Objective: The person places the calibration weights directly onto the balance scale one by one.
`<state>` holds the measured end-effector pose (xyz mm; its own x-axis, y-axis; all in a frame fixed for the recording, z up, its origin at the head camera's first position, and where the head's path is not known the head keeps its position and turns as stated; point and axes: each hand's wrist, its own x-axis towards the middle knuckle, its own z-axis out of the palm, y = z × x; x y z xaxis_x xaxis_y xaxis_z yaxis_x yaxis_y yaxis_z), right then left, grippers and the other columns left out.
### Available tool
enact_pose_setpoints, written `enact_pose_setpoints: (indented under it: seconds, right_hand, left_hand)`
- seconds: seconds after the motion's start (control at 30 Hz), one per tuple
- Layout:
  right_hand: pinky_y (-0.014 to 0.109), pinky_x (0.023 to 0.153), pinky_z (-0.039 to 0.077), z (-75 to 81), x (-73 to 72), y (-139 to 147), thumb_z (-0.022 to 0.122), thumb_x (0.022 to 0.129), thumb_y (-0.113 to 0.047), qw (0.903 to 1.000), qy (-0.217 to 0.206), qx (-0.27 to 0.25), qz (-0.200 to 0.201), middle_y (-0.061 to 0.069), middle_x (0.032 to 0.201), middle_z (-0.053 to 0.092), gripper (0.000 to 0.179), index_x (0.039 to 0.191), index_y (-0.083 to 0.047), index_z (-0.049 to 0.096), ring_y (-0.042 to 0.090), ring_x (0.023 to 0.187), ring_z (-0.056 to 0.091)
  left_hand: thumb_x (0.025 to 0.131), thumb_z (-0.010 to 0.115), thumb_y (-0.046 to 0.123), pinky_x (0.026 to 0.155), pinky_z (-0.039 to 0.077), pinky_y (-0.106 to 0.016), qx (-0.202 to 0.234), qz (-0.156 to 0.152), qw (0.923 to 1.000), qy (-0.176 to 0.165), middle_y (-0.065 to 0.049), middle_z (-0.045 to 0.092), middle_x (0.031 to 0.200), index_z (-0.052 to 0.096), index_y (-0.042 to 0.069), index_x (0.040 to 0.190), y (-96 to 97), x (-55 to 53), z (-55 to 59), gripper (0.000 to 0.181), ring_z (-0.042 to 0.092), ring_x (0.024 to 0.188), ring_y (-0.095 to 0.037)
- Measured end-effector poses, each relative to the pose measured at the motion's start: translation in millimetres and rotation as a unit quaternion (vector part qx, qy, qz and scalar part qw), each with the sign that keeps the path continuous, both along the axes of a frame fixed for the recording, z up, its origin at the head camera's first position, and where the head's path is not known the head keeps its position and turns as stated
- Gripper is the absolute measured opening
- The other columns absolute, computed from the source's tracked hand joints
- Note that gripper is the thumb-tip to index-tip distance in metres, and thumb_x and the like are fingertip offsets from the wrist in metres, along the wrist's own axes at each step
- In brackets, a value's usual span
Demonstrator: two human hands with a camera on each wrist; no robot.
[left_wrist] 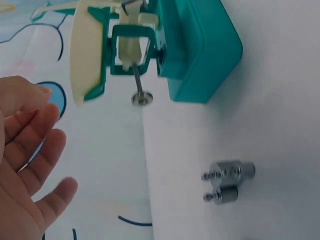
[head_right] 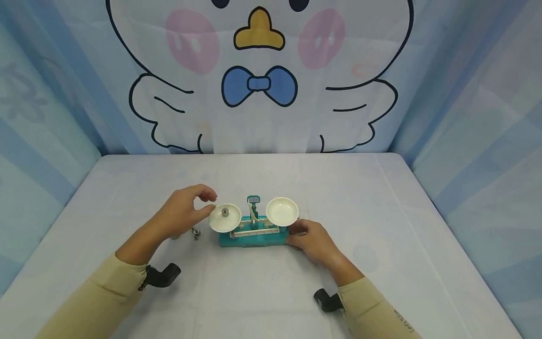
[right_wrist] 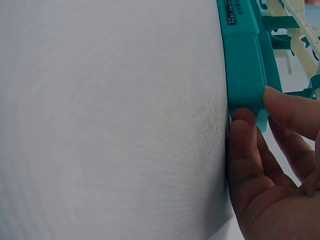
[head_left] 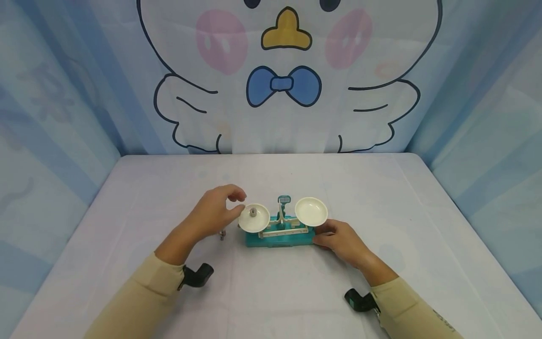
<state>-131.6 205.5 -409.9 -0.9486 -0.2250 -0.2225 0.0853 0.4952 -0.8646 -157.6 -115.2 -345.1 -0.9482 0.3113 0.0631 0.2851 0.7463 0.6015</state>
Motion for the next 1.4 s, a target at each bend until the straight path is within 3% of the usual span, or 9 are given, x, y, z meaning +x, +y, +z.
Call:
enact_pose_setpoints:
  seconds: [0.2, 0.53, 0.67, 0.77, 1.03, 1.4]
  right_hand:
    - [0.038, 0.083, 0.055, -1.1, -0.3, 0.4, 0.07, 0.09, -0.011, 1.0, 0.004, 0.004, 0.0, 0.016, 0.118, 0.066, 0.039, 0.123, 0.008, 0.062, 0.026, 0.105, 0.063]
    - [0.036, 0.084, 0.054, -4.5, -3.1, 0.9, 0.07, 0.09, -0.011, 0.9999, 0.004, 0.013, -0.003, 0.013, 0.116, 0.067, 0.037, 0.122, 0.006, 0.064, 0.026, 0.106, 0.063]
    - [0.036, 0.085, 0.054, -4.3, -3.2, 0.4, 0.071, 0.089, -0.012, 0.9998, 0.007, 0.016, -0.002, 0.013, 0.116, 0.067, 0.037, 0.122, 0.006, 0.064, 0.027, 0.108, 0.063]
    - [0.035, 0.084, 0.054, -3.0, -2.8, 0.3, 0.071, 0.089, -0.012, 0.9999, 0.005, 0.015, -0.005, 0.013, 0.116, 0.067, 0.037, 0.122, 0.005, 0.065, 0.026, 0.107, 0.063]
    - [0.036, 0.084, 0.054, -3.5, -3.0, 0.9, 0.071, 0.089, -0.011, 0.9999, 0.004, 0.011, -0.004, 0.014, 0.117, 0.067, 0.037, 0.122, 0.006, 0.064, 0.026, 0.106, 0.063]
    - [0.038, 0.086, 0.054, -3.3, -2.8, 2.0, 0.07, 0.09, -0.011, 0.9999, 0.002, 0.012, -0.006, 0.014, 0.118, 0.067, 0.039, 0.124, 0.006, 0.063, 0.027, 0.109, 0.062]
  left_hand:
    - [0.094, 0.069, 0.011, 0.095, 0.05, -0.048, 0.011, 0.03, 0.9995, 0.009, -0.011, 0.067, 0.111, 0.065, 0.005, 0.117, -18.6, 2.0, -5.4, 0.024, 0.061, 0.107, -0.031]
    - [0.094, 0.069, 0.014, 0.096, 0.049, -0.05, -0.002, 0.069, 0.9957, -0.062, -0.014, 0.064, 0.118, 0.064, 0.006, 0.12, -41.5, 6.8, -25.4, 0.027, 0.058, 0.113, -0.034]
    - [0.094, 0.068, 0.014, 0.09, 0.053, -0.046, -0.003, 0.081, 0.9931, -0.085, -0.014, 0.062, 0.122, 0.063, 0.008, 0.122, -48.0, 7.6, -32.2, 0.028, 0.058, 0.109, -0.032]
    - [0.093, 0.069, 0.013, 0.086, 0.054, -0.043, -0.005, 0.076, 0.9919, -0.102, -0.014, 0.062, 0.123, 0.064, 0.008, 0.122, -51.4, 7.4, -38.8, 0.029, 0.058, 0.106, -0.03]
    - [0.089, 0.07, 0.008, 0.1, 0.044, -0.052, -0.013, 0.059, 0.9921, -0.11, -0.01, 0.064, 0.119, 0.067, 0.008, 0.118, -54.5, 7.3, -55.5, 0.03, 0.055, 0.117, -0.033]
    - [0.086, 0.07, 0.004, 0.098, 0.045, -0.049, -0.029, 0.058, 0.9913, -0.115, -0.005, 0.067, 0.109, 0.071, 0.009, 0.108, -49.8, 3.7, -65.8, 0.023, 0.057, 0.109, -0.029]
